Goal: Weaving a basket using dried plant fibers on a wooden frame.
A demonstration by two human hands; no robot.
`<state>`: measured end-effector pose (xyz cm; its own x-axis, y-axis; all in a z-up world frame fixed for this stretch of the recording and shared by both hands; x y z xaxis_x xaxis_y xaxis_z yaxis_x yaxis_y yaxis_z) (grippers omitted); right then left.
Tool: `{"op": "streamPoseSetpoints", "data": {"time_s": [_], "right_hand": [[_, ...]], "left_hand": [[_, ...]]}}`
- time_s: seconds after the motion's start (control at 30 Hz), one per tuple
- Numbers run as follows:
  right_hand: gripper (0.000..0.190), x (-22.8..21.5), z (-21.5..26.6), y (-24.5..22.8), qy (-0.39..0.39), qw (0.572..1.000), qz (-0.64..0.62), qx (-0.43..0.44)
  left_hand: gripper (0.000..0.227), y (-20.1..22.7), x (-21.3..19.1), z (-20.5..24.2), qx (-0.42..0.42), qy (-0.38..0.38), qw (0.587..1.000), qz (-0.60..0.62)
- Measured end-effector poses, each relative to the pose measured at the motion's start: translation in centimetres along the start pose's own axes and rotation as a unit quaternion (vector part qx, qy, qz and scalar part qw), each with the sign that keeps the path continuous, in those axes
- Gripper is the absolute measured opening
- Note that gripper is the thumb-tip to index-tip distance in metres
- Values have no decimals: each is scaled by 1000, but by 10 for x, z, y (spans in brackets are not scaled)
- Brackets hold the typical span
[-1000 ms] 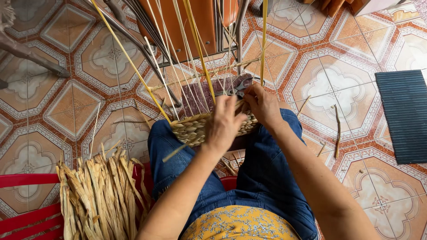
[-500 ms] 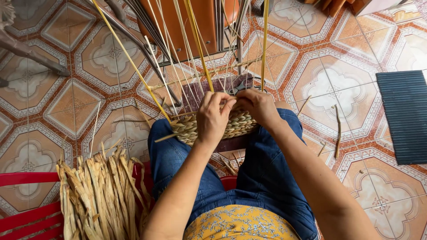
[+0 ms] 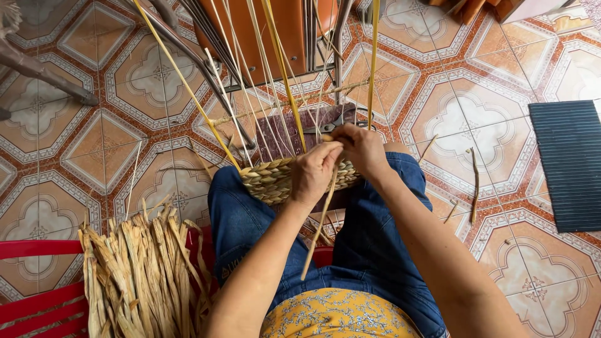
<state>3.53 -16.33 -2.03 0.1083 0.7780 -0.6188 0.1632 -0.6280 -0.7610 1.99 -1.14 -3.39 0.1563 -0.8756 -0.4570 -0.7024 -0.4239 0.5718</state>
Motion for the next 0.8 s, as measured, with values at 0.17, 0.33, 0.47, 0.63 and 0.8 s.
{"op": "streamPoseSetpoints", "data": {"time_s": [0.17,0.33,0.47,0.63,0.8], "right_hand": [[12,-5,7,-9,-7,998,8,-58],[15,-25,19,-9,51,972,-222,58],[26,-14,46,41,197,952,-215,89],[31,-7,57,33,146,977,-91,125],[26,-26,60,1,149,976,-83,137]], "left_hand": [[11,-23,-11,7,-186,-75,976,-87],[13,-34,-21,13,-227,-129,953,-151],[16,-34,-74,31,-185,51,980,-56],[41,-26,-141,48,-156,204,942,-217],[39,-46,-137,71,-411,97,906,25]]}}
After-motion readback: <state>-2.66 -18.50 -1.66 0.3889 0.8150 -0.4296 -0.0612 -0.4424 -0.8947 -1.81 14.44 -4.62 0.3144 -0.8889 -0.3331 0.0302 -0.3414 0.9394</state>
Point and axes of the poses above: each hand's wrist, its own z-axis away from the middle knuckle, its own x-axis out of the palm, y = z × x, the point moved 2 cm from there along -z, towards the middle knuckle, and after that the axes turned 3 degrees about -z, right-handed, at the moved point
